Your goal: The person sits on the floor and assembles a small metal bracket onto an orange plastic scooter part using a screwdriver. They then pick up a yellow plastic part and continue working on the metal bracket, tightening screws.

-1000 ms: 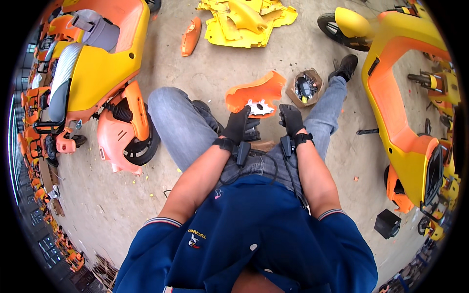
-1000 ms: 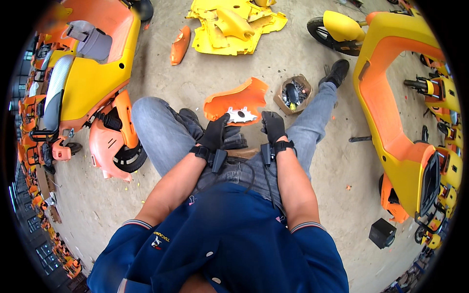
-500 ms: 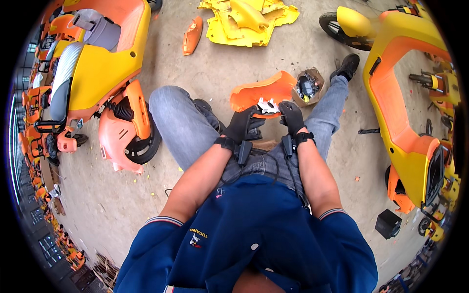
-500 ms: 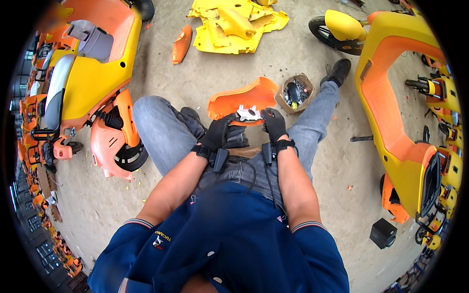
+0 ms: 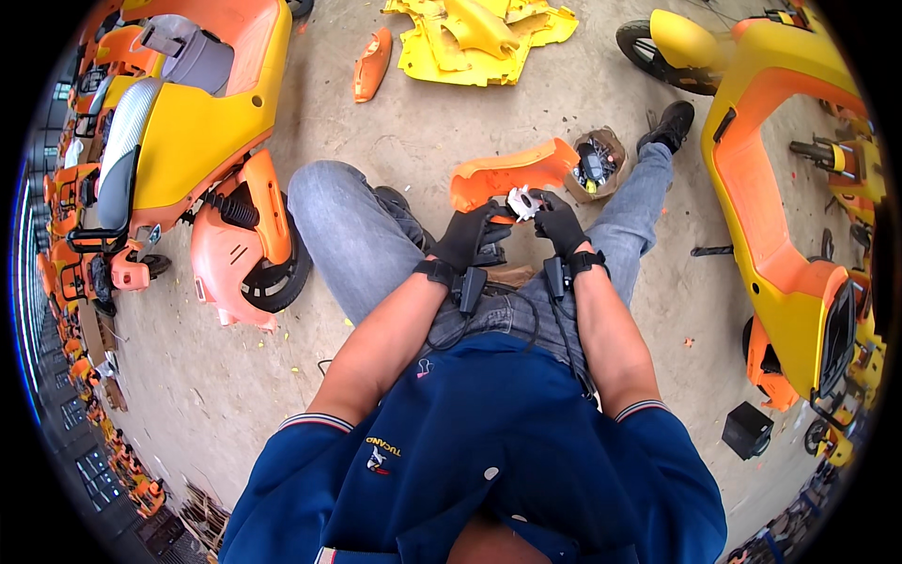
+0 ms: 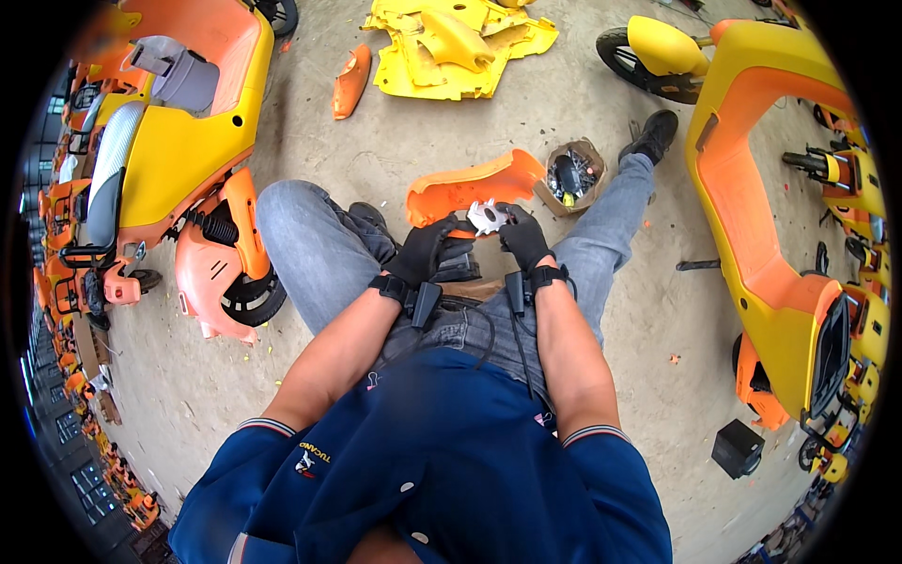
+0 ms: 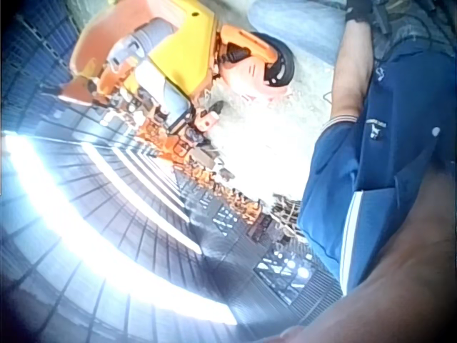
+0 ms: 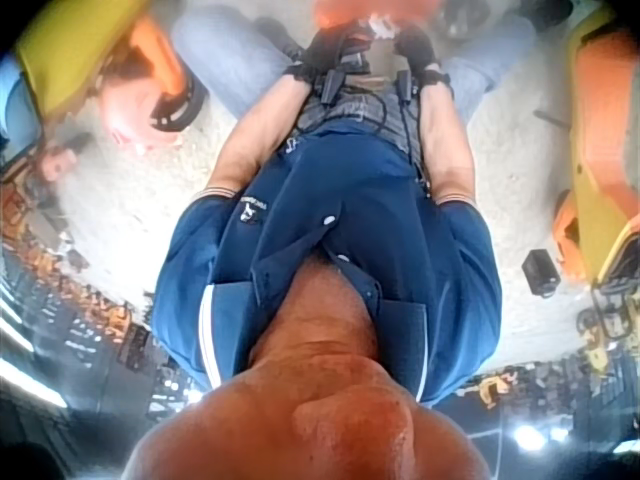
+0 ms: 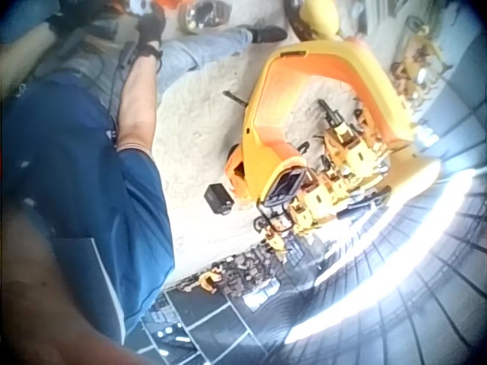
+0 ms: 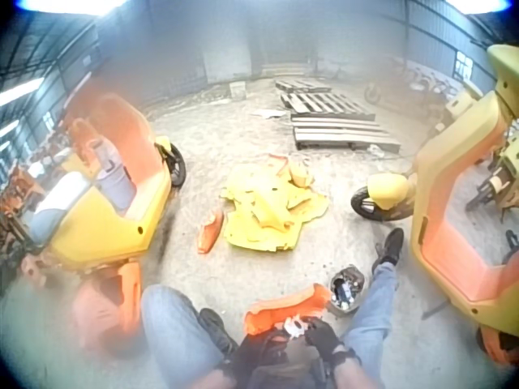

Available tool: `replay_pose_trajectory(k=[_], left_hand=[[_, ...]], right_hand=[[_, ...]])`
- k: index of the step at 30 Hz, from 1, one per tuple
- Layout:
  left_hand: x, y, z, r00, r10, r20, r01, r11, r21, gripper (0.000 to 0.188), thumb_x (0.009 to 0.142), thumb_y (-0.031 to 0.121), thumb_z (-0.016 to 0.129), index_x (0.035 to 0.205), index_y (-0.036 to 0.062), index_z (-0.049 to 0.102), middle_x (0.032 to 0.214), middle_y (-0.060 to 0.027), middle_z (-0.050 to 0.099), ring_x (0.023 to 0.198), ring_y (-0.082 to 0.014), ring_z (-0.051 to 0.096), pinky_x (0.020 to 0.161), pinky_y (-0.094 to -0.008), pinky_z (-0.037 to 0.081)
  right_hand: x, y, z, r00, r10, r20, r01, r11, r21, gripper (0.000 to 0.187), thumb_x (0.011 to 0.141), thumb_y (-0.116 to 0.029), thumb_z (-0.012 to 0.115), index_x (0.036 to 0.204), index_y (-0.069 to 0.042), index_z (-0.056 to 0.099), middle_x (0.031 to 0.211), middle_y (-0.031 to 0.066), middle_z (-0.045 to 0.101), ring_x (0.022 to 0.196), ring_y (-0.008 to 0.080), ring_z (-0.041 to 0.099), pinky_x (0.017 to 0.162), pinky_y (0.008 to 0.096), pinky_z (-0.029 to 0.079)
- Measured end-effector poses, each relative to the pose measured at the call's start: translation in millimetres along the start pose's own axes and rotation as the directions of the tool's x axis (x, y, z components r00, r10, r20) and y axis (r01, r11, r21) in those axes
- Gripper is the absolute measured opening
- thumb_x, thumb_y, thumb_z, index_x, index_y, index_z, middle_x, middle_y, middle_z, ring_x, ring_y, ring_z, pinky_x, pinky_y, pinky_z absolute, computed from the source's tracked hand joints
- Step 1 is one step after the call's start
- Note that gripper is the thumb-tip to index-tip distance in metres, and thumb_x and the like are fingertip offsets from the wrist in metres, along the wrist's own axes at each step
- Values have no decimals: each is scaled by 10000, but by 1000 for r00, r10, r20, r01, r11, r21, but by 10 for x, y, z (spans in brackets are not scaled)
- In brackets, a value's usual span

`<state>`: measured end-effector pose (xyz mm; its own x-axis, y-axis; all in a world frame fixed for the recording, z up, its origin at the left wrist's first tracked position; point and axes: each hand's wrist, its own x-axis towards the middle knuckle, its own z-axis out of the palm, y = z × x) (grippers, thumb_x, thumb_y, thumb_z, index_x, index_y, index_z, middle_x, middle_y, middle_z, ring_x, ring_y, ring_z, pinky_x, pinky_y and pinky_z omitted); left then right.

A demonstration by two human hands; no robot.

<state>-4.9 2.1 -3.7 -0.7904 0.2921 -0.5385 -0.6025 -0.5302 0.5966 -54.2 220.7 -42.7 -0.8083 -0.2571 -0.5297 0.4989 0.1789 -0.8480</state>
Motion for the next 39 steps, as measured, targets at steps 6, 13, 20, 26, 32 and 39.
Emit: replay_pose_trajectory(k=[6, 13, 20, 26, 32, 39], left_hand=[[-31, 57, 20, 1000, 17, -2, -17, 1000, 18, 387, 1036, 247, 421, 1314, -22, 428, 1297, -145, 561, 1123, -225, 606, 919, -317, 557], [-84, 91, 44, 999, -41, -32, 41, 999, -3, 368, 996, 295, 477, 1279, 60, 478, 1249, -116, 589, 1041, -205, 611, 732, -355, 539], [2, 76, -59, 948, -310, -68, 289, 933, -215, 406, 956, 413, 523, 1244, 126, 535, 1204, -61, 617, 986, -199, 622, 630, -408, 516], [186, -16, -279, 926, 5, -378, -83, 978, -190, 396, 964, 291, 533, 1245, 12, 512, 1144, -162, 625, 963, -290, 659, 799, -412, 589], [411, 341, -272, 910, 63, -411, -186, 945, -267, 398, 962, 226, 530, 1289, 5, 480, 1229, -164, 596, 1076, -302, 633, 884, -434, 564], [953, 1641, 76, 949, 303, -82, -304, 820, -485, 547, 957, 290, 602, 1347, -12, 365, 1326, -267, 501, 1196, -389, 552, 1023, -459, 486]], right_hand=[[-98, -168, 105, 972, -232, 44, 236, 954, -185, 456, 806, -180, 655, 1243, -57, 610, 881, 60, 619, 676, 118, 583, 578, 264, 501], [-80, -205, 96, 985, -119, -126, 118, 993, -12, 291, 880, -286, 669, 960, -8, 636, 801, 60, 603, 641, 109, 572, 548, 269, 485], [-123, -218, 65, 965, -208, -162, 206, 978, -32, 259, 900, -282, 655, 878, -27, 617, 691, 22, 565, 553, 93, 513, 515, 267, 458], [-28, -114, 46, 968, 27, -251, 53, 950, 307, 219, 914, -312, 658, 872, -106, 595, 698, -19, 529, 570, 81, 512, 524, 242, 479], [89, 142, -53, 951, 161, -263, -45, 915, 400, 139, 919, -252, 633, 868, -129, 592, 673, -32, 521, 558, 67, 503, 488, 220, 453], [130, 143, -107, 968, 179, -176, -108, 930, 353, 202, 908, -322, 656, 855, -150, 564, 678, -26, 510, 574, 85, 507, 515, 227, 455]])
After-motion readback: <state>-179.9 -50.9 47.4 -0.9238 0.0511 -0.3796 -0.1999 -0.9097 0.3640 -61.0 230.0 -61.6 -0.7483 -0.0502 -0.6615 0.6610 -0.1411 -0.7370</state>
